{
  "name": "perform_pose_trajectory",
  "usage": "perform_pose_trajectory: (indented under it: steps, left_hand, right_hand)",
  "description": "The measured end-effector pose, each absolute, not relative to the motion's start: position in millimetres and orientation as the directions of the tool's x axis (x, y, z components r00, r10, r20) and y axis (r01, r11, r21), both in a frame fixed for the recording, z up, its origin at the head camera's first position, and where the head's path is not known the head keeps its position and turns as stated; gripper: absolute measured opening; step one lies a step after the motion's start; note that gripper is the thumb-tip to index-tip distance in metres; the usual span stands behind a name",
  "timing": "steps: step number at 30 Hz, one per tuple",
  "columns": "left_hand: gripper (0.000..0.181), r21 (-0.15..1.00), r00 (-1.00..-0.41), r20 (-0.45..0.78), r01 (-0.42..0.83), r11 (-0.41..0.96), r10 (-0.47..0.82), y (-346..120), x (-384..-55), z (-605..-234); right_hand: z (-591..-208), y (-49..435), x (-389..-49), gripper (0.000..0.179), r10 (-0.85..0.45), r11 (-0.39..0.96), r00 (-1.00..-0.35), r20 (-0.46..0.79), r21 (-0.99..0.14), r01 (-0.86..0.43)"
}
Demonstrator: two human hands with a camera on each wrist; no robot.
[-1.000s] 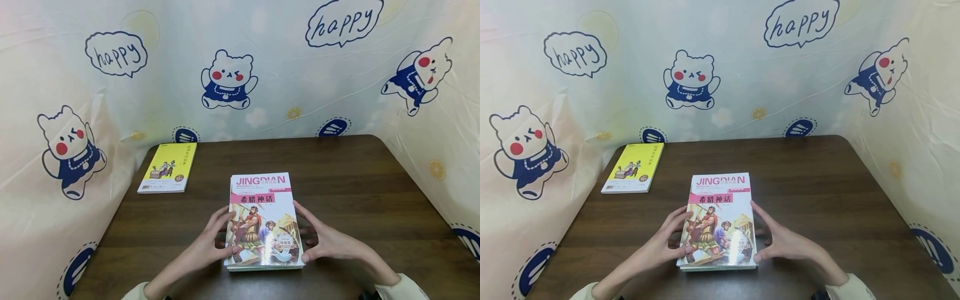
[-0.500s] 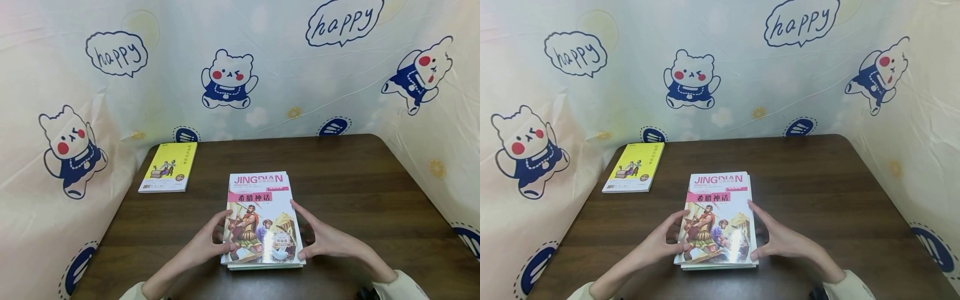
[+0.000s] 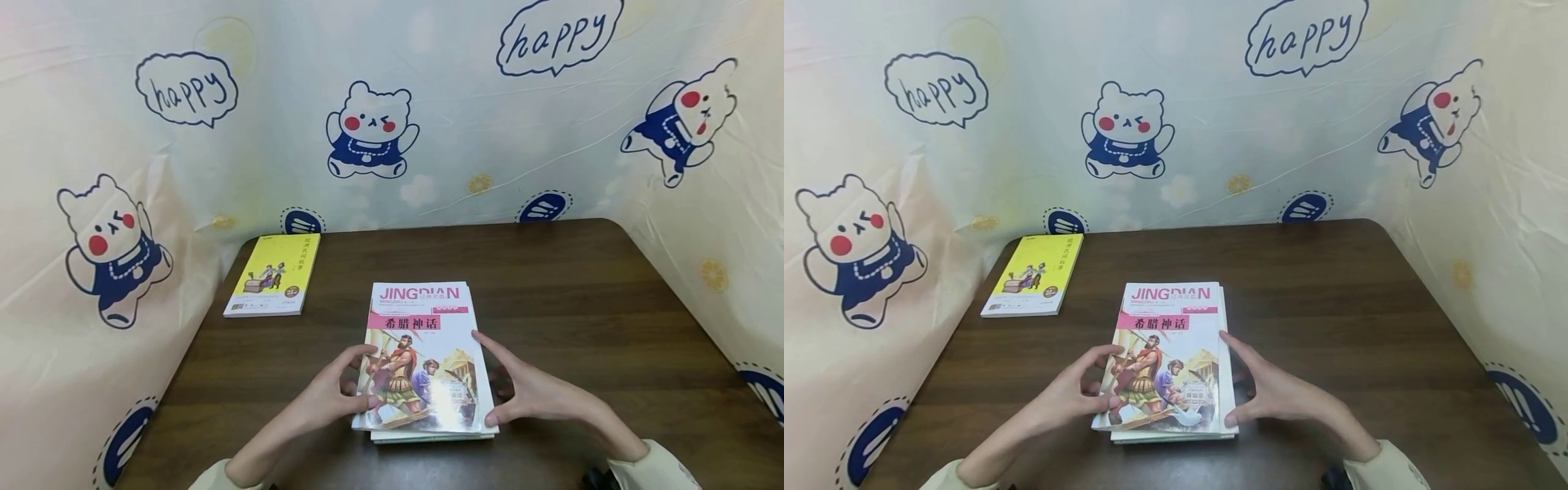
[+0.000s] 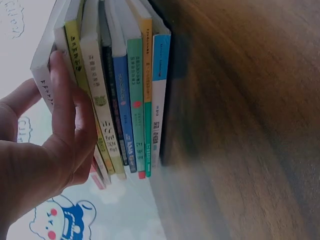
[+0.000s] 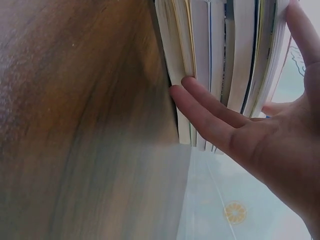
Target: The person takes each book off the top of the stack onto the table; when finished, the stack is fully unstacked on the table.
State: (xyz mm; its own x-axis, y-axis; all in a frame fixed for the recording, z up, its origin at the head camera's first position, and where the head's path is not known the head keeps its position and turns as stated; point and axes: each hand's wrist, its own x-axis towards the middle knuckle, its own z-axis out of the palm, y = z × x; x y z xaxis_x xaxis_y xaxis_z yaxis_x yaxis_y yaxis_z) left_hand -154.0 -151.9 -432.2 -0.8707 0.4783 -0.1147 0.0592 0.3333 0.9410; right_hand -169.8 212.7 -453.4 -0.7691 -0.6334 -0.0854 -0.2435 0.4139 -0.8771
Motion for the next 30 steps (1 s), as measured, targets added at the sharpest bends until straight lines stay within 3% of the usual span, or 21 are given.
perform_pose_trajectory:
  steps: [7, 17, 25, 30]
  left_hand:
    - [0.070, 0.957, -0.855, -0.136, 0.017, 0.289, 0.501, -160.1, -158.8, -432.7]
    - [0.076, 0.973, -0.800, -0.225, -0.154, 0.172, 0.556, -168.7, -164.5, -438.4]
    - [0.076, 0.970, -0.802, -0.235, -0.159, 0.183, 0.549, -183.8, -164.1, -432.6]
    - [0.073, 0.980, -0.787, -0.190, -0.188, 0.065, 0.586, -193.5, -165.4, -427.2]
  right_hand:
    - [-448.6, 211.1, -168.5, 0.117, -0.625, 0.434, -0.775, -0.089, -0.866, -0.250]
    - [-450.3, 209.6, -168.3, 0.116, -0.630, 0.437, -0.770, -0.103, -0.866, -0.242]
    - [-451.8, 208.4, -168.0, 0.116, -0.625, 0.467, -0.773, -0.110, -0.846, -0.258]
    - [-448.7, 207.9, -167.6, 0.117, -0.610, 0.496, -0.783, -0.123, -0.830, -0.256]
